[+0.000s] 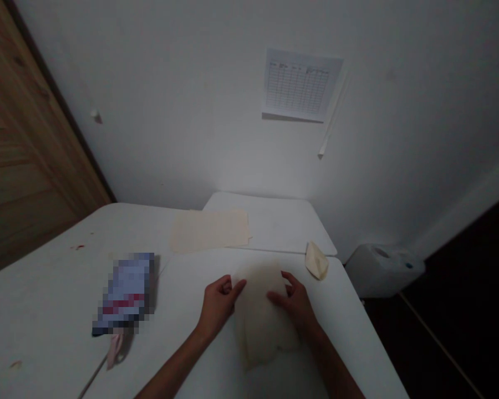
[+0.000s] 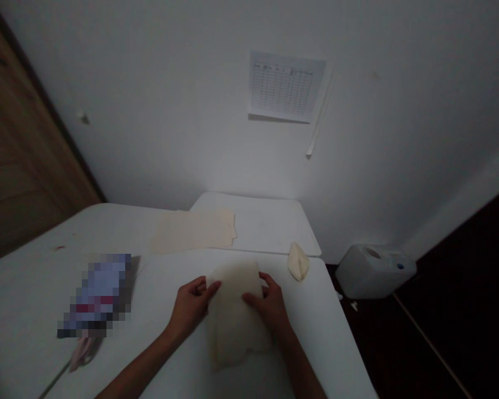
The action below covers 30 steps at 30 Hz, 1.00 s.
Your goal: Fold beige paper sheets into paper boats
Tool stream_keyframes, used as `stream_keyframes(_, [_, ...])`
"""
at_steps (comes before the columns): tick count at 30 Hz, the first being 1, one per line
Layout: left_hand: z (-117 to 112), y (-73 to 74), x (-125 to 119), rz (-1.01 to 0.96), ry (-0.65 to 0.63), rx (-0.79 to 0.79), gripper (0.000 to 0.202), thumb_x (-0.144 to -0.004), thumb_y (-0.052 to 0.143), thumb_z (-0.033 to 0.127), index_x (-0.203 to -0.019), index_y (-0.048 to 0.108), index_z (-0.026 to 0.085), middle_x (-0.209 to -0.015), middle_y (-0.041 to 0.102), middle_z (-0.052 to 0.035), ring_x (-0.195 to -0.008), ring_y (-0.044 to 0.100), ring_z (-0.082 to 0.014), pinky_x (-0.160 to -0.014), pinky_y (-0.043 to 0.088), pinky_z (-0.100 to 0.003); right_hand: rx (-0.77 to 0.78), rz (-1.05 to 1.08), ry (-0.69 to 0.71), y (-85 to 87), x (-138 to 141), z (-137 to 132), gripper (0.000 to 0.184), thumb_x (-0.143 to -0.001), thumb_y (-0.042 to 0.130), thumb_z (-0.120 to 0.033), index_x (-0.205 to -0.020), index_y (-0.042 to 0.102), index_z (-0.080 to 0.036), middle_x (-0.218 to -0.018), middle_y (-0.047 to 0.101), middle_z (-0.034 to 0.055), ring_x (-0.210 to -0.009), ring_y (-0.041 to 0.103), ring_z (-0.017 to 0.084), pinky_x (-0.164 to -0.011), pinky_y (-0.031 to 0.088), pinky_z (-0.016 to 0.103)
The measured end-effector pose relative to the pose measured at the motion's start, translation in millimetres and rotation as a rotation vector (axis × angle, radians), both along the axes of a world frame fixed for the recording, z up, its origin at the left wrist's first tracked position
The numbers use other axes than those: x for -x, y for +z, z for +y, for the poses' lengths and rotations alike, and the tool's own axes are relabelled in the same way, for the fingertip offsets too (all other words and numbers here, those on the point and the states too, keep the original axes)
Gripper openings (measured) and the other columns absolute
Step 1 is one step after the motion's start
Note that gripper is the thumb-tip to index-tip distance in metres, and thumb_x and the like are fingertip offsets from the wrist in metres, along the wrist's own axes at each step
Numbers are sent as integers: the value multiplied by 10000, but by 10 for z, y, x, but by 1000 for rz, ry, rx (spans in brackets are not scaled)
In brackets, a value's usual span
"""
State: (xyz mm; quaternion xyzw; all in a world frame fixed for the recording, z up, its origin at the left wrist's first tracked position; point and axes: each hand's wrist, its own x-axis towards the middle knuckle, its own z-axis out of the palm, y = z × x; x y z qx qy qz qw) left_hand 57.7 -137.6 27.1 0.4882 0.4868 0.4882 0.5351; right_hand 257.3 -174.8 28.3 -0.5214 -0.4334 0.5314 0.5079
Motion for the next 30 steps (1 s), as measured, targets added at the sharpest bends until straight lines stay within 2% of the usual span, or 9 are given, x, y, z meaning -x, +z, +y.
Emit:
stream_keyframes(7, [-6, 61, 21, 10, -24, 16, 364, -677, 739, 500, -710, 679, 143, -563, 637, -10, -467, 559, -132, -397, 386, -197, 8, -30, 22, 74, 17, -17, 795, -565, 854, -434, -1225, 495, -176, -938, 732, 109, -816, 700, 301, -702, 561, 413])
stream_keyframes(11, [-4, 26, 20, -13, -104, 35, 396, -672, 732, 520, -761, 704, 135, -661, 691, -48, -532, 605, -165, -438, 428, -220, 47, 15, 3, 25, -9, 0, 794, -639, 792, -502, -1278, 462, -165, -915, 728, 111, -768, 699, 282, -655, 556, 394])
stream_keyframes(16, [-9, -80, 16, 43, -213, 102, 498, -683, 696, 595, -832, 699, 119, -607, 650, -30, -408, 489, -111, -352, 294, -194, 72, 18, -9, -23, -51, 12, 864, -625, 796, -521, -1323, 434, -163, -896, 720, 103, -744, 699, 272, -645, 558, 386])
stream_keyframes(20, [0, -139, 20, 63, -255, 72, 510, -712, 666, 607, -835, 685, 112, -569, 601, -12, -401, 445, -92, -361, 274, -188, 68, -3, -24, 24, -50, -4, 853, -608, 822, -466, -1306, 447, -151, -861, 728, 103, -709, 699, 271, -611, 557, 368])
stream_keyframes(25, [1, -129, 24, 130, -256, 32, 489, -755, 631, 595, -806, 665, 110, -492, 505, 25, -377, 380, -72, -353, 258, -179, 88, -10, -58, 44, -38, -8, 818, -587, 832, -425, -1266, 478, -136, -805, 734, 104, -628, 685, 252, -547, 543, 335])
stream_keyframes(30, [-7, -90, 22, 87, -255, 27, 442, -755, 639, 567, -788, 656, 127, -476, 485, 42, -356, 368, -67, -335, 279, -175, 73, -26, -92, 24, -52, -3, 799, -583, 833, -404, -1255, 493, -136, -785, 735, 97, -620, 684, 250, -541, 541, 327])
